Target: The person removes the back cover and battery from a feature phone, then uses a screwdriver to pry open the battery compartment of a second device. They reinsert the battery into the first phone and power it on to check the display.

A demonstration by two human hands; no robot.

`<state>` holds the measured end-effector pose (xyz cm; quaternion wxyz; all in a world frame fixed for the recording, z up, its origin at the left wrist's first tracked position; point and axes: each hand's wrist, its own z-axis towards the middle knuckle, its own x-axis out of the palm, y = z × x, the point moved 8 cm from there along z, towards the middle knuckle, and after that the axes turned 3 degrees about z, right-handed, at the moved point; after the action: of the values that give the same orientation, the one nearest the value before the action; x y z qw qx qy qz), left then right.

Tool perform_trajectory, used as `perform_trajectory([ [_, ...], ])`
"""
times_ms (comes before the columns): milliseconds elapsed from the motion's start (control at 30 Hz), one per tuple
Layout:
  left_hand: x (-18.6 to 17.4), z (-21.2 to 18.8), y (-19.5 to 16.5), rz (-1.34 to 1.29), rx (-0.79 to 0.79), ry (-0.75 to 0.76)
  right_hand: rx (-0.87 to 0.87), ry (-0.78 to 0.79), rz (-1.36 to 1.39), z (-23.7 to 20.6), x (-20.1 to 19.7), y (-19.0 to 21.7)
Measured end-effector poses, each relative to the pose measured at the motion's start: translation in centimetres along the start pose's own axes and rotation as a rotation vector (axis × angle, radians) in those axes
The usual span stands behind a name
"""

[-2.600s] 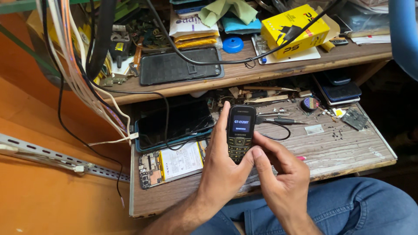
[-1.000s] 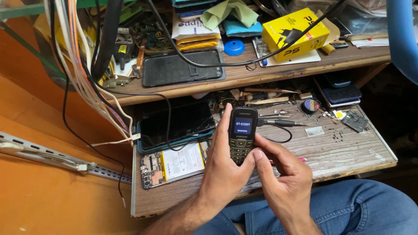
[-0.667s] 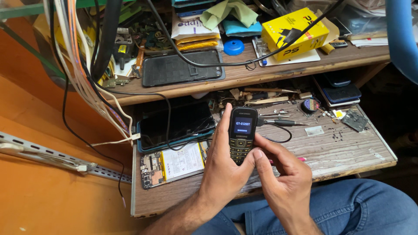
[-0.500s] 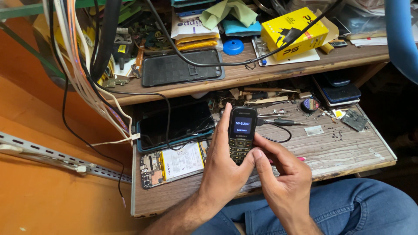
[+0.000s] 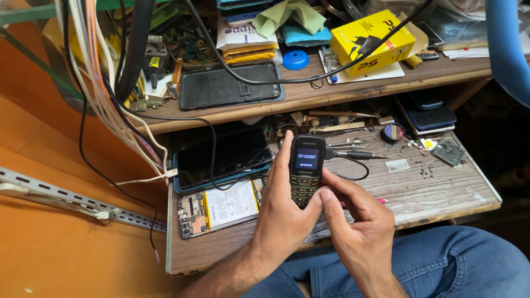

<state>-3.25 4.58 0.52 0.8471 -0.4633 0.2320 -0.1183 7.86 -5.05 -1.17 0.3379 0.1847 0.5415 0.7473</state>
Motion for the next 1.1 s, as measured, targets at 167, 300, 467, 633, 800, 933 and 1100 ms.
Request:
perform_trajectory([
  [167, -0.04, 0.0, -0.02, -0.005, 0.005, -0.006, 0.003, -0.006, 0.001, 0.03, 0.02, -0.05],
  [300, -0.06, -0.03, -0.07, 0.011, 0.017, -0.014, -0.007, -0.008, -0.025, 0.05, -0.02, 0.11],
  [467, -0.08, -0.02, -0.08, 0.013, 0.017, -0.013, 0.01, -0.007, -0.041, 0.08, -0.09, 0.2],
  [633, -0.06, 0.03, 0.07, -0.006, -0.005, 0.001, 0.008, 0.0, -0.071, 0.17, -0.03, 0.36],
  [800, -0.13, 0.01, -0.03, -0.002, 0.007, -0.005, 0.005, -0.004, -0.064, 0.16, -0.04, 0.34],
  [933, -0.17, -0.07, -0.18, -0.003, 0.029, -0.01, 0.006, -0.007, -0.067, 0.05, -0.1, 0.23],
  [1100, 0.0, -0.06, -0.01, -0.005, 0.003, 0.0, -0.008, -0.005, -0.068, 0.06, -0.15, 0.18],
])
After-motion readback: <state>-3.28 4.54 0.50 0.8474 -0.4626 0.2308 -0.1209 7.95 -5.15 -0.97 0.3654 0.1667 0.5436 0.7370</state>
